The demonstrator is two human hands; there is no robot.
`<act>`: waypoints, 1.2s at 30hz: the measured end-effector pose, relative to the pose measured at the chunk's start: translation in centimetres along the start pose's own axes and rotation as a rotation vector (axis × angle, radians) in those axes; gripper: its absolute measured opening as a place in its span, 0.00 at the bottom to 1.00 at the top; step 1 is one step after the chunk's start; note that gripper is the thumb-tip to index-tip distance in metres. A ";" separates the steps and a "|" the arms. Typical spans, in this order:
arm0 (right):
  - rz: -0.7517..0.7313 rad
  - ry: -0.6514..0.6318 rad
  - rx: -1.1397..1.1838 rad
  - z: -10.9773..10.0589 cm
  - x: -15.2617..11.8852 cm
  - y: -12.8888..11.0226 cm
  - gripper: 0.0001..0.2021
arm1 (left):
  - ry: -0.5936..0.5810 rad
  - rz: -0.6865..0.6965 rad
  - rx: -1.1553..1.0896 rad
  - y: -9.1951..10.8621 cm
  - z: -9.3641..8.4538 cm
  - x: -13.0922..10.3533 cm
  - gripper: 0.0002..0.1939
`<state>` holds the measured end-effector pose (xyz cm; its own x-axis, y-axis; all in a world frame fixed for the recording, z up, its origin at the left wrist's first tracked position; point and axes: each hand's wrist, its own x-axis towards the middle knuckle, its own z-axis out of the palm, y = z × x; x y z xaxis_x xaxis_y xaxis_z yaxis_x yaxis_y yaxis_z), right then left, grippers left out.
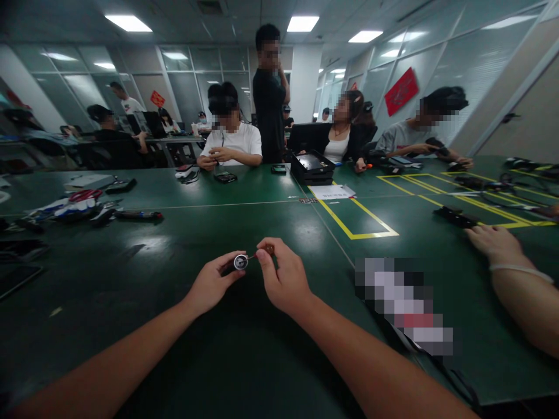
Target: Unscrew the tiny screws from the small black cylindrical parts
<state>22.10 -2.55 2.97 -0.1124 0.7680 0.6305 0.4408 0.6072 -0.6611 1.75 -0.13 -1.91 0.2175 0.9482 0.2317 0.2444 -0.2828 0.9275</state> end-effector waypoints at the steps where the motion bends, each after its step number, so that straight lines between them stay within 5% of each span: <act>1: 0.003 -0.030 0.004 -0.1 0.0 -0.1 0.07 | 0.003 -0.002 0.005 0.1 0.0 0.0 0.22; 6: -0.055 -0.147 0.025 -0.5 -0.1 -0.7 0.08 | 0.010 0.000 0.056 0.7 0.0 0.0 0.20; 16: -0.086 0.009 -0.113 0.1 -0.1 -1.1 0.12 | 0.022 0.027 0.120 0.7 0.1 -0.1 0.19; 36: -0.060 -0.048 -0.263 0.1 0.1 -1.3 0.13 | 0.088 0.067 0.149 -0.1 -0.2 0.1 0.19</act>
<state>21.47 -3.26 3.87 -0.1843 0.7450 0.6411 0.6478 0.5826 -0.4908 1.56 0.01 -1.88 0.1561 0.9336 0.3226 0.3709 -0.3581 0.8569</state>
